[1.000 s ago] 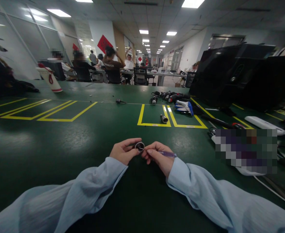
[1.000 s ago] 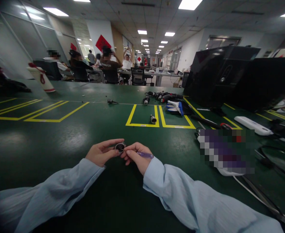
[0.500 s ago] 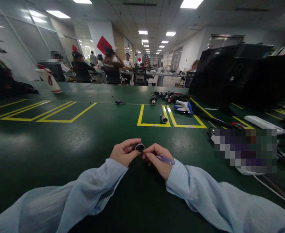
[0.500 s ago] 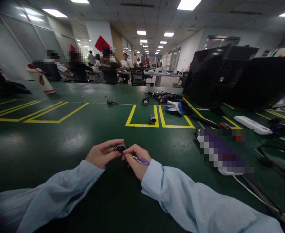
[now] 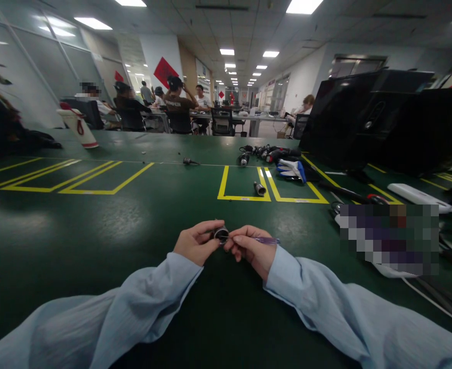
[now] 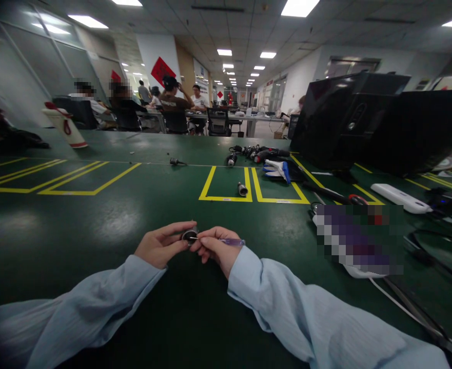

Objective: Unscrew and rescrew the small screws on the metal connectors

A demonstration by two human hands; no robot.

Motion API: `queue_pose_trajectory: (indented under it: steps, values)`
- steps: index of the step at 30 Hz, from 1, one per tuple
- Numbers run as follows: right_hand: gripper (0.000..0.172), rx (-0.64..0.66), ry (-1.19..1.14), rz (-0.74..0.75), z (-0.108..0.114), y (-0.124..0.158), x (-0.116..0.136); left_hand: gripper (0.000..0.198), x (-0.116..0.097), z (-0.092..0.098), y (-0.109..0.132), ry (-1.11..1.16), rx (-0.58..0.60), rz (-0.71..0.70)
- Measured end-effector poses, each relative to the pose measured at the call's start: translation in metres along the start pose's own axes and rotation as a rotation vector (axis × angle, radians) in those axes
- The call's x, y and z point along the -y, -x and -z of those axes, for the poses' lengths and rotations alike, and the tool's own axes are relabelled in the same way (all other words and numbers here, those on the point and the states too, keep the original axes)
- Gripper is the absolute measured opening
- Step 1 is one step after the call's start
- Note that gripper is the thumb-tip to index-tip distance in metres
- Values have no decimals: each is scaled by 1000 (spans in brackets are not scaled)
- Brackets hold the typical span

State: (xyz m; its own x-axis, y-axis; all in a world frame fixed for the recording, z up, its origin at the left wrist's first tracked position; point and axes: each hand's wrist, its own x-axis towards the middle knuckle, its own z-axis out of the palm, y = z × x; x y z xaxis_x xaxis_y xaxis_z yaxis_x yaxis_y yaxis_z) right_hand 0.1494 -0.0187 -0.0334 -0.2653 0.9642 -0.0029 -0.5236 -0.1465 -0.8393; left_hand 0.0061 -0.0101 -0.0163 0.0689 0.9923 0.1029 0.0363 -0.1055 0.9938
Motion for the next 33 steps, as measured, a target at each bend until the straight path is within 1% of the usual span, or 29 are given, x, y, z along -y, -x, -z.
queue_pose_trajectory:
  steps: [3,6,9,13,18,19,21,24,26,29,33]
  values:
    - [12,5,-5,12,1,1,0,39,0,0,-2,10,2,29]
    - [9,1,48,80,3,2,-2,40,1,0,-2,11,5,41]
    - [6,-10,165,131,4,2,-3,41,1,1,-2,12,10,38]
    - [7,-32,327,161,2,5,-2,42,4,1,-1,13,23,16]
    - [4,-77,507,261,-2,10,-8,37,9,-1,3,22,39,-24]
    - [4,-83,492,264,-3,10,-9,36,10,-2,4,18,39,-42]
    - [3,-87,353,222,-4,9,-9,35,10,-2,5,14,33,-77]
    - [5,-70,42,68,-4,3,-4,35,8,0,4,20,35,-82]
    - [7,-56,-96,-13,-3,-1,0,37,7,1,2,28,43,-50]
    - [8,-33,-192,-67,0,-3,4,42,5,2,0,46,41,1]
    - [8,-10,-241,-66,1,-3,4,46,4,1,-1,83,40,43]
